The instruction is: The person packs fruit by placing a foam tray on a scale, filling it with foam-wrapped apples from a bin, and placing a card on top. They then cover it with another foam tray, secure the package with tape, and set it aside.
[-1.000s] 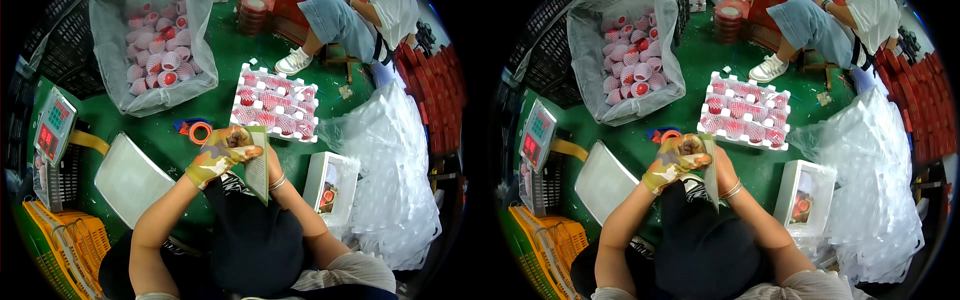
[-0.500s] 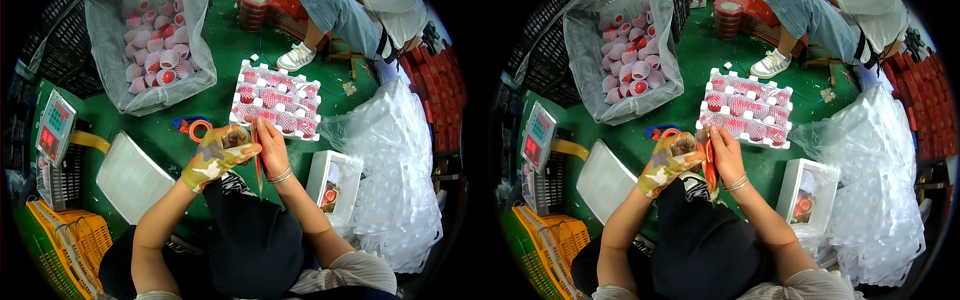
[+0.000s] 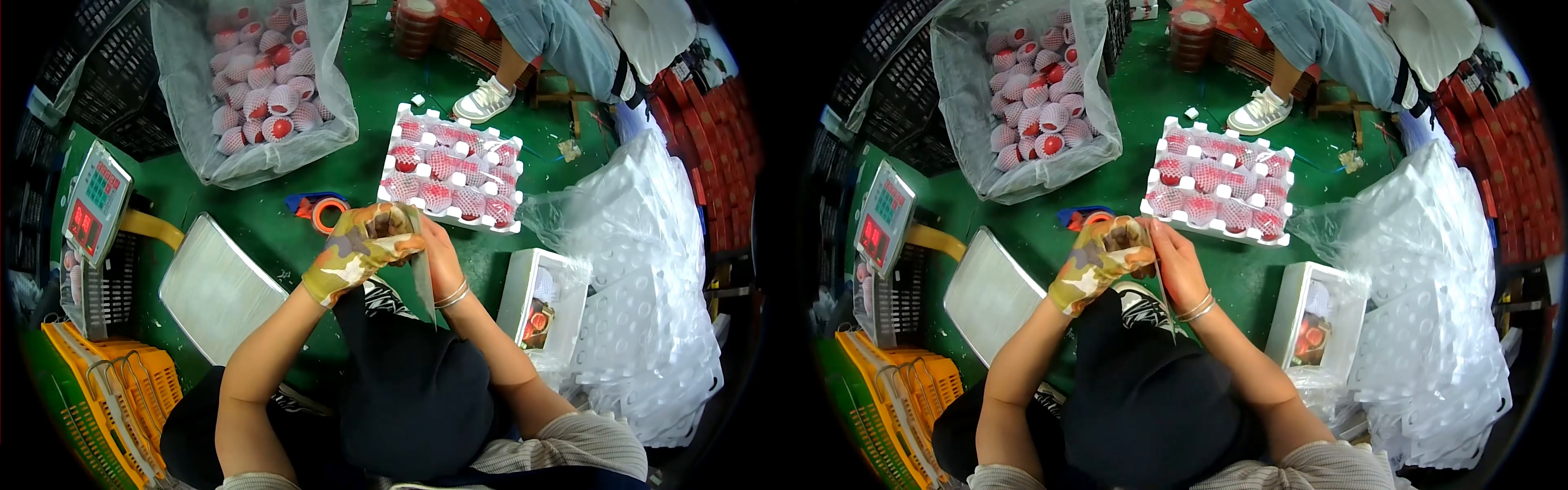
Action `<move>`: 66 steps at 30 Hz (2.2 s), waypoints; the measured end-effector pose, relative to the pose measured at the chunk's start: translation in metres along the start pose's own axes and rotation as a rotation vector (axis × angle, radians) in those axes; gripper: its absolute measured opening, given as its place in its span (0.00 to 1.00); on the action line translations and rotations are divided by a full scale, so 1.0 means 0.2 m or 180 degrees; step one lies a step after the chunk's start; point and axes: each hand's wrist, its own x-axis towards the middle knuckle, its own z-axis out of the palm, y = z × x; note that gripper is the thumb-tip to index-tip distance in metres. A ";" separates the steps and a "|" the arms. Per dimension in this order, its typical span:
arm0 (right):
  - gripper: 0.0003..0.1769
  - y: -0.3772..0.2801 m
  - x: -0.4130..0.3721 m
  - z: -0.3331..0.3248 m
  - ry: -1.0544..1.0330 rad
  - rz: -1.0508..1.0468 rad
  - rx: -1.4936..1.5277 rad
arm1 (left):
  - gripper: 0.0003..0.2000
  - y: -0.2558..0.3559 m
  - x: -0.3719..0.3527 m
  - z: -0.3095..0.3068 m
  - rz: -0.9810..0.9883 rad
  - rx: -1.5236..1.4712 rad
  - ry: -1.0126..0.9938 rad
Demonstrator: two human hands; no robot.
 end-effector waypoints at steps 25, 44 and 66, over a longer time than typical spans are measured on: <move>0.23 0.06 0.02 -0.03 -0.0081 -0.0097 -0.0392 | 0.12 0.21 0.00 0.18 0.0574 0.1291 0.0477; 0.37 -0.07 -0.11 -0.12 -0.1108 -0.0249 -0.0647 | 0.13 0.19 0.00 0.12 0.0518 0.1524 0.0267; 0.33 -0.10 -0.13 -0.10 -0.1244 0.0109 -0.0522 | 0.14 0.19 -0.01 0.13 0.0430 0.1571 0.0300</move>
